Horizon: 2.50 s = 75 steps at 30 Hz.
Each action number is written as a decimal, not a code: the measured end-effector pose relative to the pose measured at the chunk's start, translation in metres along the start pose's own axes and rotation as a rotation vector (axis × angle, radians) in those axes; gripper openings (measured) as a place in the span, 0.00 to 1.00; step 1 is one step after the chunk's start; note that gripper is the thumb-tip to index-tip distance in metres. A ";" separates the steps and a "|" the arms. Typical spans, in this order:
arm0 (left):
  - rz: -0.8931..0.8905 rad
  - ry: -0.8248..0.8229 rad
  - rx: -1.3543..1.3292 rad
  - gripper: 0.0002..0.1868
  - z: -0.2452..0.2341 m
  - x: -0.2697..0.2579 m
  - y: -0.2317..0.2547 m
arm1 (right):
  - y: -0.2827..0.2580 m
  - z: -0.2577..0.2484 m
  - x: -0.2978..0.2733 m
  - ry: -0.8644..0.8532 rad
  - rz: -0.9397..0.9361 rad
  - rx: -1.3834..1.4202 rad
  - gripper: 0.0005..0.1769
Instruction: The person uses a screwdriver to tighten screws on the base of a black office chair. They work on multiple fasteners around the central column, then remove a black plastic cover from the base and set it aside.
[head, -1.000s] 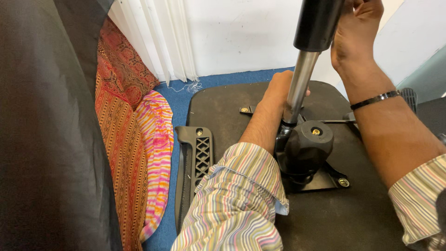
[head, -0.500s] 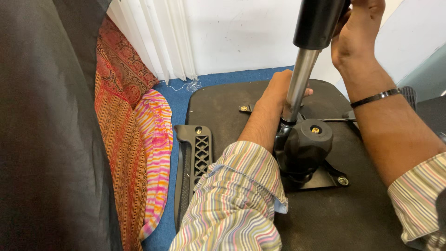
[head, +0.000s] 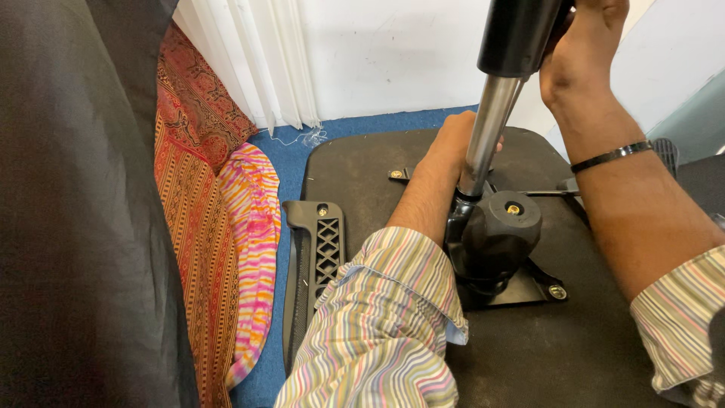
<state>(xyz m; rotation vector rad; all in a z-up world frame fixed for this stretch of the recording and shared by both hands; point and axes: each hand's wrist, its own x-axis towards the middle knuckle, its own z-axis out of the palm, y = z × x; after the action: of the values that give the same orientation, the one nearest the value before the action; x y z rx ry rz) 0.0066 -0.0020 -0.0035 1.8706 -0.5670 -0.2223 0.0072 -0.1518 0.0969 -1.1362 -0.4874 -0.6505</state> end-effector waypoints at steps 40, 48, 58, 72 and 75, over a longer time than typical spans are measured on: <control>-0.136 -0.097 0.080 0.11 0.003 0.001 -0.006 | 0.000 -0.002 -0.003 -0.100 -0.066 -0.094 0.12; -0.129 -0.096 0.138 0.11 0.002 0.003 -0.005 | 0.010 -0.010 0.000 -0.171 -0.174 -0.223 0.13; -0.202 -0.112 -0.214 0.10 0.006 0.007 -0.015 | -0.001 -0.002 -0.005 -0.152 -0.088 -0.207 0.14; -0.198 -0.112 0.038 0.14 0.006 0.004 -0.005 | 0.012 -0.023 0.002 -0.116 -0.115 -0.243 0.20; -0.177 -0.141 0.073 0.14 0.005 0.003 -0.006 | 0.018 -0.038 0.007 -0.097 -0.134 -0.212 0.23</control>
<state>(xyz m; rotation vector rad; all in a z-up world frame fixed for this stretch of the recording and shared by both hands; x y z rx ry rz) 0.0084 -0.0058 -0.0101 1.9880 -0.5103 -0.4592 0.0258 -0.1839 0.0757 -1.3480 -0.5909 -0.7797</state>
